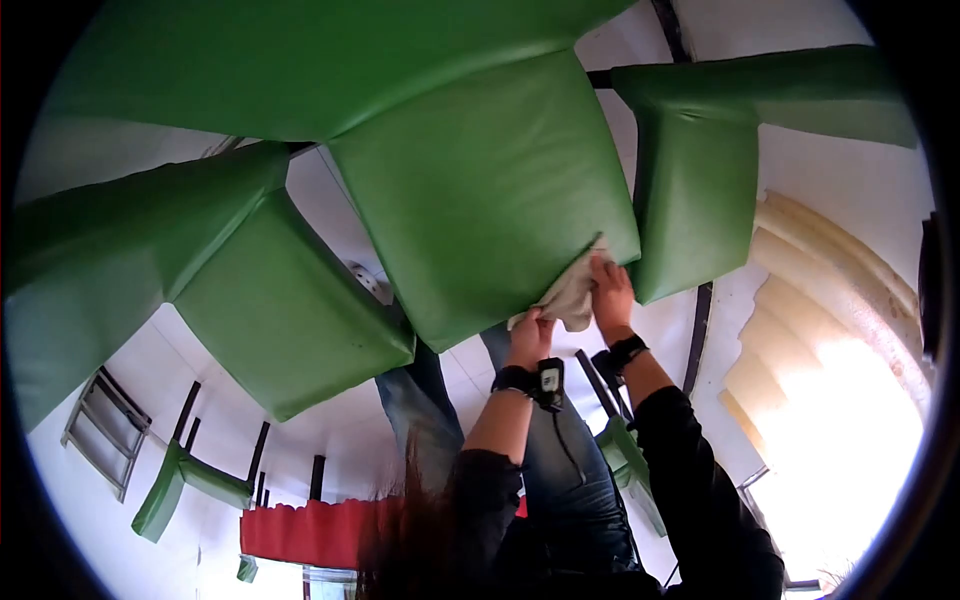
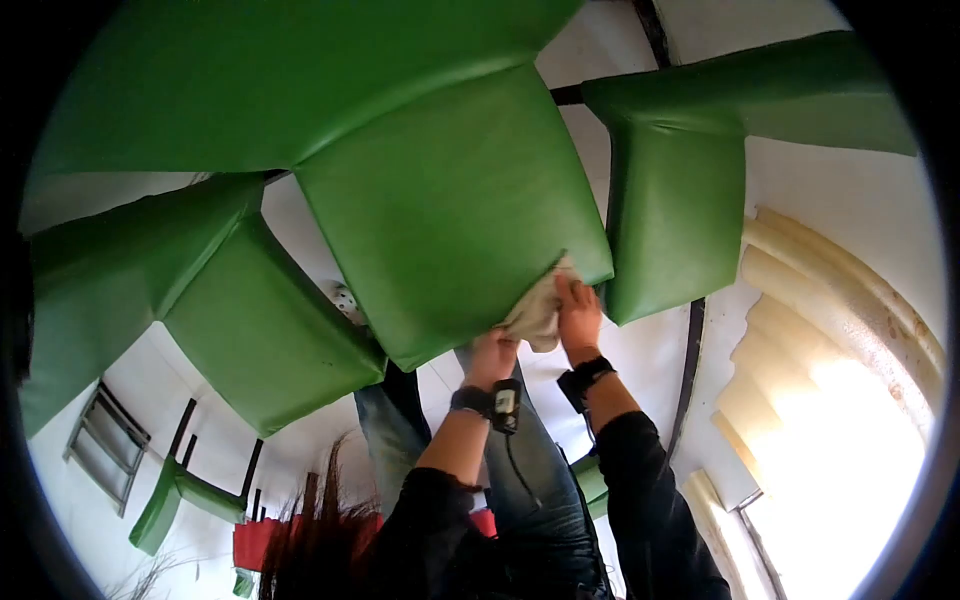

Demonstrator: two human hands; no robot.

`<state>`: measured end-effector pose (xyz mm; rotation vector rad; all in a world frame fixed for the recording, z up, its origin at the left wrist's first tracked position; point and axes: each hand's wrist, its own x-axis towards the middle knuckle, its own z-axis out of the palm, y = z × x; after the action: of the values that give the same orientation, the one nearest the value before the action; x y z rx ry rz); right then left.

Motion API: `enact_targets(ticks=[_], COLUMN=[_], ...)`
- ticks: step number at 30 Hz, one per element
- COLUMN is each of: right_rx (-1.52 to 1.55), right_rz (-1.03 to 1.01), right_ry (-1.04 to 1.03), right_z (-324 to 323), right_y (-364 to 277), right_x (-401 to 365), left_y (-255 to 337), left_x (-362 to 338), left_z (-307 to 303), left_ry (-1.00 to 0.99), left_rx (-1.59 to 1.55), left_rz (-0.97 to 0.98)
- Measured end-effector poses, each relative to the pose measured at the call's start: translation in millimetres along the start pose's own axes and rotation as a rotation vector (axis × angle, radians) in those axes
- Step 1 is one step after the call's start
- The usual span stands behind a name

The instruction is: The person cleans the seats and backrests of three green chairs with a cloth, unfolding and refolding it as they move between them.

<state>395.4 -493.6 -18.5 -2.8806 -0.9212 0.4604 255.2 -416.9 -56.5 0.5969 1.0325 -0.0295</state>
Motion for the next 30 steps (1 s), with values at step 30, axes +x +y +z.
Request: enact_targets(ticks=[30], right_rx=[0.124], right_rz=[-0.18], right_ry=[0.121], right_z=[7], right_y=[-115], right_x=[132], left_y=[187], left_x=[38], left_z=[-39], left_ry=[0.189], left_rx=[1.374], left_rz=[0.729])
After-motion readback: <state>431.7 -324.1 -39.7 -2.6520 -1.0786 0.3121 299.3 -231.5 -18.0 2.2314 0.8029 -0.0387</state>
